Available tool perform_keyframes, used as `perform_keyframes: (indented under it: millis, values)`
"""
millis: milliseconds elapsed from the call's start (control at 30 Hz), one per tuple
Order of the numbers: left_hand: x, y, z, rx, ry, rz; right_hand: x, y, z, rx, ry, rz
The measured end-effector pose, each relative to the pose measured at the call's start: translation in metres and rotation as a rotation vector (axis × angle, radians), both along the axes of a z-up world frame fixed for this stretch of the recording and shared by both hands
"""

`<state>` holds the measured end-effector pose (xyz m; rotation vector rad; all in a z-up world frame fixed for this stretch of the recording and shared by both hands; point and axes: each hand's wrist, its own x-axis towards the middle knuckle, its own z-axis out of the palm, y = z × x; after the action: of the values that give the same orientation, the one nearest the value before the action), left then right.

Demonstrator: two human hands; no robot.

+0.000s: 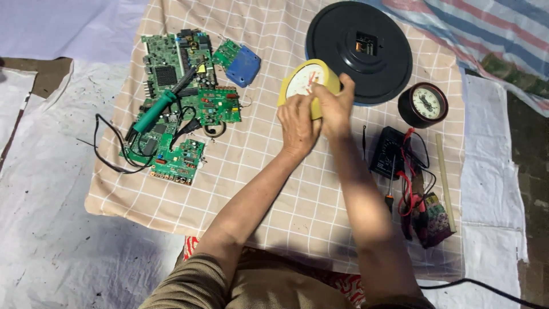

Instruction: Assembling a small analog clock by fitting the face and mechanism into the housing and securing it with a screwdriver.

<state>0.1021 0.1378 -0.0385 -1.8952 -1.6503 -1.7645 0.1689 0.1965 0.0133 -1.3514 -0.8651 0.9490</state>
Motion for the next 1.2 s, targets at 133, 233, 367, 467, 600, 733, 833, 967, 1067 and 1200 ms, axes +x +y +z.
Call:
perform_keyframes:
  millis: [133, 233, 367, 467, 600, 733, 833, 967, 1067, 1200]
  values:
    - [-0.009, -0.009, 0.000, -0.061, -0.021, -0.243, 0.032, -0.001, -0.001, -0.057, 0.221, 0.022]
    - [-0.047, -0.019, 0.037, -0.069, -0.205, -0.287, 0.056, -0.018, 0.004, -0.049, 0.335, 0.126]
    - [-0.094, 0.006, 0.036, -0.454, -0.422, -0.239, 0.080, -0.040, 0.013, -0.077, 0.299, 0.300]
    - [-0.119, 0.025, 0.042, -0.775, -0.565, -0.615, 0.089, -0.054, 0.035, -0.109, 0.268, 0.485]
    - [-0.123, 0.031, 0.055, -0.910, -0.652, -1.144, 0.089, -0.060, 0.066, -0.070, 0.211, 0.623]
    - [-0.113, 0.028, 0.072, -0.999, -0.689, -1.357, 0.087, -0.061, 0.082, -0.037, 0.159, 0.735]
    - [-0.109, 0.033, 0.064, -0.970, -0.676, -1.343, 0.088, -0.059, 0.090, -0.022, 0.102, 0.761]
    - [-0.104, 0.046, 0.045, -0.933, -0.696, -1.334, 0.094, -0.049, 0.086, -0.023, 0.109, 0.766]
    - [-0.102, 0.050, 0.037, -0.893, -0.688, -1.319, 0.103, -0.033, 0.071, -0.014, 0.042, 0.785]
    - [-0.100, 0.055, 0.025, -0.863, -0.708, -1.312, 0.107, -0.023, 0.062, 0.001, -0.009, 0.780]
